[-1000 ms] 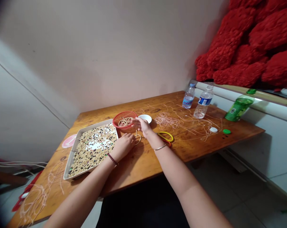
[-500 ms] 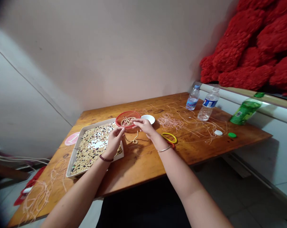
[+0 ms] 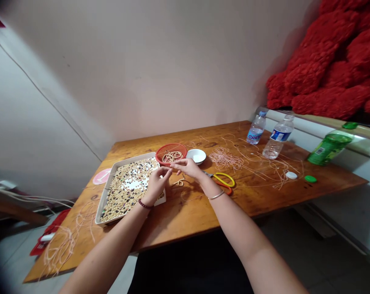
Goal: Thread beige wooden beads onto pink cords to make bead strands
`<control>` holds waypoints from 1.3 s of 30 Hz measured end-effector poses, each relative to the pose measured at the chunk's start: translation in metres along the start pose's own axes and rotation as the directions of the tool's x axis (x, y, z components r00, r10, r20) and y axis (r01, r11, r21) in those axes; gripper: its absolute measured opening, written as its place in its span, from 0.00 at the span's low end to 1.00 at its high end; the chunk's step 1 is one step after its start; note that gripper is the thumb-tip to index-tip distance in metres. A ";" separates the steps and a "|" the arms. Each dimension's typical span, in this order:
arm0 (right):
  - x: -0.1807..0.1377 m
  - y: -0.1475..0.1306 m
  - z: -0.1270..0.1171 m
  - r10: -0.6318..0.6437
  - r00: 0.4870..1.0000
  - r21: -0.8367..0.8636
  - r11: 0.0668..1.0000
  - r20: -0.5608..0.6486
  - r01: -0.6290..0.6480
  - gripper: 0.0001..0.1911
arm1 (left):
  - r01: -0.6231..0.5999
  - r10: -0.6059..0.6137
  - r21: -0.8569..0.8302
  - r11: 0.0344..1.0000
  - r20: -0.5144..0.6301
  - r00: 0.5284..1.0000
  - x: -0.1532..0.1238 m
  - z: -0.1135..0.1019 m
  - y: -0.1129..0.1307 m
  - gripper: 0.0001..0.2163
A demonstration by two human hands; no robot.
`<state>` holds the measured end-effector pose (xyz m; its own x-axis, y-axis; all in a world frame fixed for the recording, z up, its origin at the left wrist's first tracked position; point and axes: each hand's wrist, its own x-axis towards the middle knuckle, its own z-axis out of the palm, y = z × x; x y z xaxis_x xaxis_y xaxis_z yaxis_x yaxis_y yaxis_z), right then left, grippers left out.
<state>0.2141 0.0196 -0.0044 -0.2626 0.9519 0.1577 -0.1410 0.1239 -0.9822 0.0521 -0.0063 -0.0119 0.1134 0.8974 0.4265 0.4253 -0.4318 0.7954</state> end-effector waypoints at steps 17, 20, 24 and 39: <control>-0.001 0.005 -0.002 0.005 0.996 -0.039 0.999 0.087 -0.002 0.14 | 0.113 -0.105 -0.208 0.972 0.051 0.993 0.006 0.002 -0.010 0.20; -0.002 0.007 -0.003 0.012 0.992 -0.043 0.999 0.123 -0.007 0.14 | 0.161 -0.157 -0.292 0.943 0.039 0.987 0.008 0.001 -0.012 0.19; -0.001 0.009 -0.004 0.033 0.988 -0.064 0.998 0.154 -0.023 0.14 | 0.147 -0.158 -0.362 0.920 0.000 0.987 0.008 0.001 -0.016 0.16; 0.001 0.009 -0.004 0.153 0.987 -0.024 0.988 -0.055 -0.155 0.14 | -0.227 0.242 0.232 0.946 -0.040 0.969 -0.014 0.000 0.008 0.09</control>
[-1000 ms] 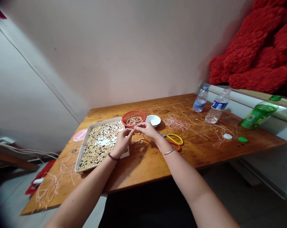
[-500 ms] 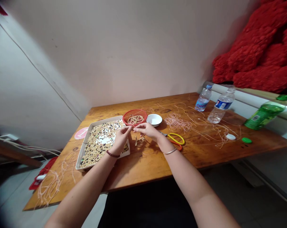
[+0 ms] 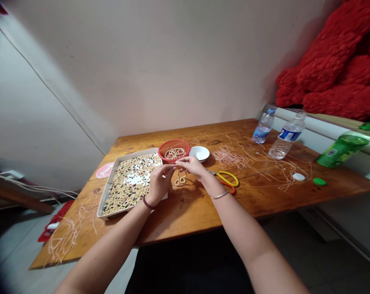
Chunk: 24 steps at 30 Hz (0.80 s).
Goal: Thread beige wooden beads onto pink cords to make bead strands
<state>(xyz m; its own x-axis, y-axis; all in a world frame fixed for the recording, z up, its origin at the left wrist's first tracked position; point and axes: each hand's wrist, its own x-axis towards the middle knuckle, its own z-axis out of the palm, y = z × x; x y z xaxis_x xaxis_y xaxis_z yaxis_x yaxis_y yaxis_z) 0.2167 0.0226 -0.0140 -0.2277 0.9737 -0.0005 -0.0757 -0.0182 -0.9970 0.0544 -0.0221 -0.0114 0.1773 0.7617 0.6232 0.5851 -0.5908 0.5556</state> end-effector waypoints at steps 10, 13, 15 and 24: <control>0.002 0.002 0.000 0.009 1.000 0.010 1.000 0.030 -0.009 0.14 | 0.085 -0.069 -0.291 0.953 0.064 0.996 0.000 0.004 0.002 0.09; 0.002 0.002 0.001 0.005 0.999 -0.009 1.000 0.048 -0.005 0.13 | 0.119 -0.106 -0.337 0.934 0.058 0.993 0.001 0.005 0.001 0.10; 0.002 0.003 0.001 0.008 0.998 -0.014 1.000 0.067 -0.007 0.14 | 0.128 -0.121 -0.348 0.929 0.042 0.992 0.001 0.004 0.001 0.10; 0.000 0.003 0.004 -0.025 0.989 -0.063 0.997 0.148 0.034 0.14 | 0.130 -0.149 -0.256 0.958 -0.056 0.987 0.001 0.002 -0.003 0.06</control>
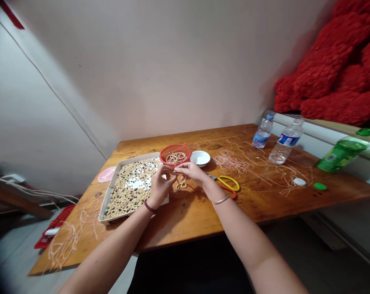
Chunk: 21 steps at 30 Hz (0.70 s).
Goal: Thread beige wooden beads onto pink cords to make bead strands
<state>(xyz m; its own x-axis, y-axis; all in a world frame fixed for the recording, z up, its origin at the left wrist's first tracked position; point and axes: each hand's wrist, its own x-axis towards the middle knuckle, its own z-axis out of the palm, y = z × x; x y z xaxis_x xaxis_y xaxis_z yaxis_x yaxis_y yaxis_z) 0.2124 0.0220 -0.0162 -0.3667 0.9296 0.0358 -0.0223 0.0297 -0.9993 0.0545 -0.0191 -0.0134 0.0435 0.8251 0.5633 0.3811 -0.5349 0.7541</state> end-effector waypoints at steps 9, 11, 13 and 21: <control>0.002 0.002 0.004 0.006 1.000 0.016 1.000 -0.005 -0.006 0.14 | 0.107 -0.105 -0.023 0.994 0.088 0.991 0.003 0.000 -0.011 0.10; 0.003 0.004 0.005 0.014 1.000 0.045 0.999 -0.011 -0.014 0.14 | 0.117 -0.118 0.011 0.993 0.119 0.986 0.003 0.000 -0.012 0.09; 0.004 0.006 0.005 0.023 0.999 0.073 0.997 -0.022 -0.021 0.15 | 0.118 -0.122 0.038 0.992 0.119 0.985 0.004 -0.001 -0.010 0.09; 0.006 0.011 0.007 0.034 0.997 0.047 0.998 -0.062 -0.031 0.16 | 0.142 -0.144 0.032 0.989 0.083 0.986 0.005 -0.004 -0.008 0.10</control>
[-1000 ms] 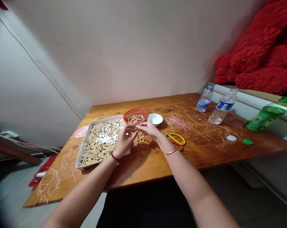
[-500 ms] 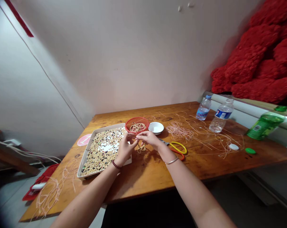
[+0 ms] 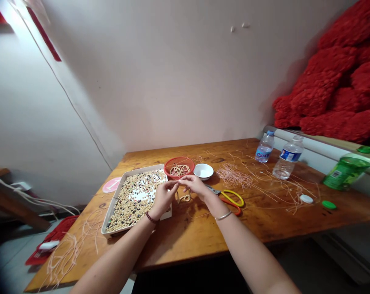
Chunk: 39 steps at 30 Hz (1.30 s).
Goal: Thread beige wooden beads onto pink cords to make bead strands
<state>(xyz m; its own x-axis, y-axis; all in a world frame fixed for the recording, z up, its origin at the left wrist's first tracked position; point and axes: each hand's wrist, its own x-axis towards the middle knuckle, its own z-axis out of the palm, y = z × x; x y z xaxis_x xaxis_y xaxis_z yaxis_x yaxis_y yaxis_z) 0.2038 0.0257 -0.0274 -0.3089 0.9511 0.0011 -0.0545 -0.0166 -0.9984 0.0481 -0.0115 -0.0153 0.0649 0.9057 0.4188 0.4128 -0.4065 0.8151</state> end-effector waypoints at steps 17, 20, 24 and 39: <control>-0.004 -0.015 0.000 -0.014 0.987 0.140 0.990 -0.157 0.036 0.17 | 0.118 -0.147 -0.322 0.939 -0.068 0.987 0.008 0.001 -0.011 0.12; -0.003 -0.014 0.000 -0.005 0.988 0.132 0.991 -0.155 0.025 0.18 | 0.129 -0.178 -0.434 0.892 -0.074 0.981 0.009 0.001 -0.014 0.13; -0.001 -0.012 0.000 0.013 0.981 0.084 0.996 -0.194 0.003 0.17 | 0.119 -0.208 -0.478 0.870 -0.137 0.968 0.010 0.000 -0.015 0.12; 0.009 -0.001 -0.007 -0.142 0.909 -0.050 0.990 -0.391 0.133 0.19 | 0.111 -0.251 -0.486 0.867 -0.235 0.939 0.014 0.001 -0.028 0.12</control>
<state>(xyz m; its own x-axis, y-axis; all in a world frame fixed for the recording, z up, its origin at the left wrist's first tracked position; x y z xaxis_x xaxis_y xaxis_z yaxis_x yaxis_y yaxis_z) 0.2080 0.0362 -0.0266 0.0985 0.9878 0.1206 -0.0480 0.1257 -0.9909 0.0382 0.0130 -0.0322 -0.2561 0.9245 0.2823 -0.0766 -0.3105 0.9475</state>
